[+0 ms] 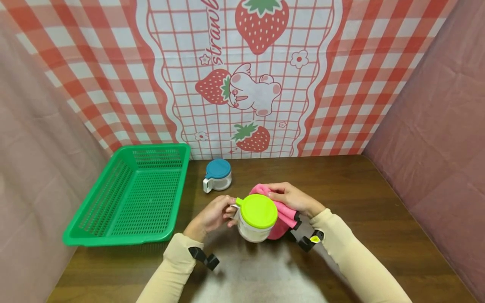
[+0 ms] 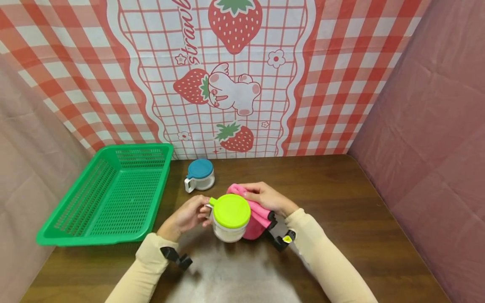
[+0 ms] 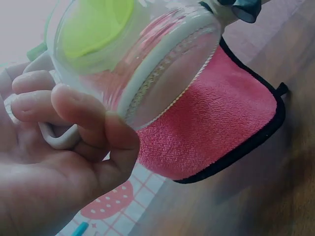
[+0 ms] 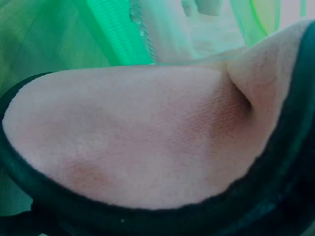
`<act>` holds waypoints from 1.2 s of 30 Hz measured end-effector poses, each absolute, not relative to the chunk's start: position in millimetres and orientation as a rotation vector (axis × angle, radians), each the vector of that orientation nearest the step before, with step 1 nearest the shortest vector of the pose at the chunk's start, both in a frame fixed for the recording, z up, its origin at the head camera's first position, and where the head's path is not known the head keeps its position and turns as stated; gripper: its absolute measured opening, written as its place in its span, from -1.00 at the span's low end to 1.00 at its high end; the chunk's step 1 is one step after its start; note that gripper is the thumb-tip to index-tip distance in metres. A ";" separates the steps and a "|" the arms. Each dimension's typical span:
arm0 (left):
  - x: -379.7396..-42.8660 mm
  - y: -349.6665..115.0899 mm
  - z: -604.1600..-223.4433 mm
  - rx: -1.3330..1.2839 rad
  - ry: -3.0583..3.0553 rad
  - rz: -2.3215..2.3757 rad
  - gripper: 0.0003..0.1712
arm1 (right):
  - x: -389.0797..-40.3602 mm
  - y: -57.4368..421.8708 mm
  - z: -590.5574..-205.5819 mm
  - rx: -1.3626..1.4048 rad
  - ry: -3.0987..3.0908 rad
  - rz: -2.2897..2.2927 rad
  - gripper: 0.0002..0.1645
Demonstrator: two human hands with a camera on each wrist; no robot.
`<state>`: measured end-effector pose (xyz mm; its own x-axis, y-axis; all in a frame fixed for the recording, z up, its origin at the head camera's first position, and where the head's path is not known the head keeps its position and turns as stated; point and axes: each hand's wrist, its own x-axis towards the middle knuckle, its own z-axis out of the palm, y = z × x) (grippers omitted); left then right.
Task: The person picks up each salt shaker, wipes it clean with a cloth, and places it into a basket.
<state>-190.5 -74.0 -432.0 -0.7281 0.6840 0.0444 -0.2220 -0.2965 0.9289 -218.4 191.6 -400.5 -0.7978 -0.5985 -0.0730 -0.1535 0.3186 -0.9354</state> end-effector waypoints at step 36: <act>-187.8 -56.9 -428.5 0.132 1.527 2.538 -0.64 | -209.4 202.1 -408.1 -0.423 2.270 -1.747 -0.38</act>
<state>-187.8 -56.9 -428.5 -0.9804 0.1966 -0.0150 -0.1054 -0.4581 0.8826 -209.4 202.1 -408.1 -0.9279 -0.3723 -0.0174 -0.0784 0.2407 -0.9674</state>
